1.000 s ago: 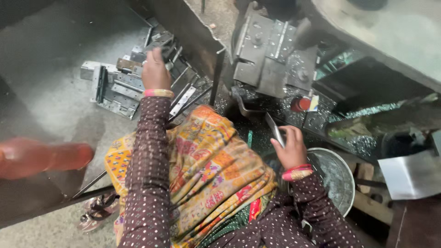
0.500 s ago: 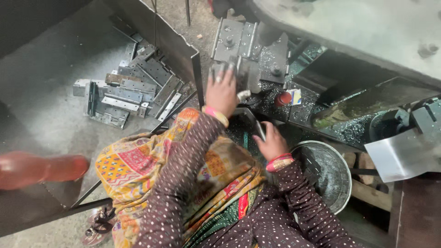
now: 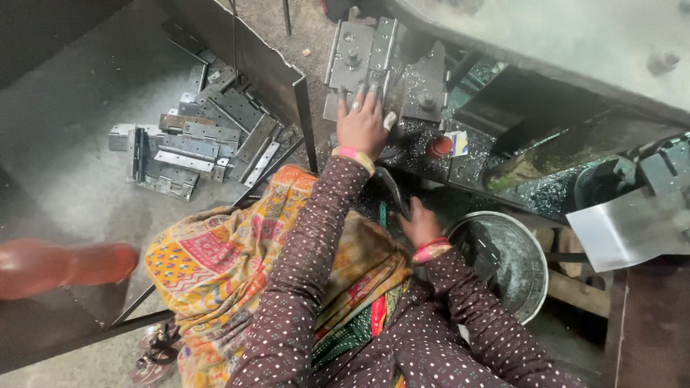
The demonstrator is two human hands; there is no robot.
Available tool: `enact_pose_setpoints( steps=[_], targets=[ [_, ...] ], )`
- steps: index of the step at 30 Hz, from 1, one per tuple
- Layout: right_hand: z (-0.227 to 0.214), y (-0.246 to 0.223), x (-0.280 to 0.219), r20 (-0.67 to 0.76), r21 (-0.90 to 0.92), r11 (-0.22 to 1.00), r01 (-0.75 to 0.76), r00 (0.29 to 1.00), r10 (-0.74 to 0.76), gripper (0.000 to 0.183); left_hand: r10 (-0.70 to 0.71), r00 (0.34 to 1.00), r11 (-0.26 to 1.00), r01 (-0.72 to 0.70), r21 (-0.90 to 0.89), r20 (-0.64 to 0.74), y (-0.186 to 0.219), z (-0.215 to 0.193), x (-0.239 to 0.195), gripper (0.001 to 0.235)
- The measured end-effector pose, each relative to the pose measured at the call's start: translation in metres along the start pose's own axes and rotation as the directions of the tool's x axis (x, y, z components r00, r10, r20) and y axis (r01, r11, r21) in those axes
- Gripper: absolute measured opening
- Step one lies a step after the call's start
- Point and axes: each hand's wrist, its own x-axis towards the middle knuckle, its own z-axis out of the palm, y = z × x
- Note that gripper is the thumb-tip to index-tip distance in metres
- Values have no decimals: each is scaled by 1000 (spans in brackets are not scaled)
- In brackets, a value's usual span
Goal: The person positions metal brackets into a machine for processing, manually aligning each piece and then moving it to a collection bin.
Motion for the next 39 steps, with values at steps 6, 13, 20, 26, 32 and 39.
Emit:
enact_pose_setpoints(
  steps=[6, 13, 20, 26, 32, 39],
  targets=[
    [-13, -11, 11, 160, -131, 990, -44, 985, 65, 68, 54, 998, 996, -53, 70, -15, 3, -2, -20, 41],
    [3, -1, 15, 148, -125, 990, -68, 985, 86, 62, 33, 999, 996, -32, 86, -15, 2, 0, -25, 33],
    [30, 11, -8, 113, -130, 989, -73, 990, 88, 59, 33, 999, 996, -34, 83, 14, 2, -5, -32, 37],
    [-38, -8, 50, 205, -255, 967, 26, 978, 27, 63, 63, 995, 982, -47, 185, -78, 4, 28, -12, 48],
    [-11, -13, -9, 14, -17, 997, -69, 997, 69, 63, 71, 997, 949, -72, 308, 13, 1, 34, 7, 42],
    [-32, -26, 24, 200, -250, 967, -46, 975, 98, 73, 44, 999, 977, -38, 210, -26, 4, 34, -4, 39]
  ],
)
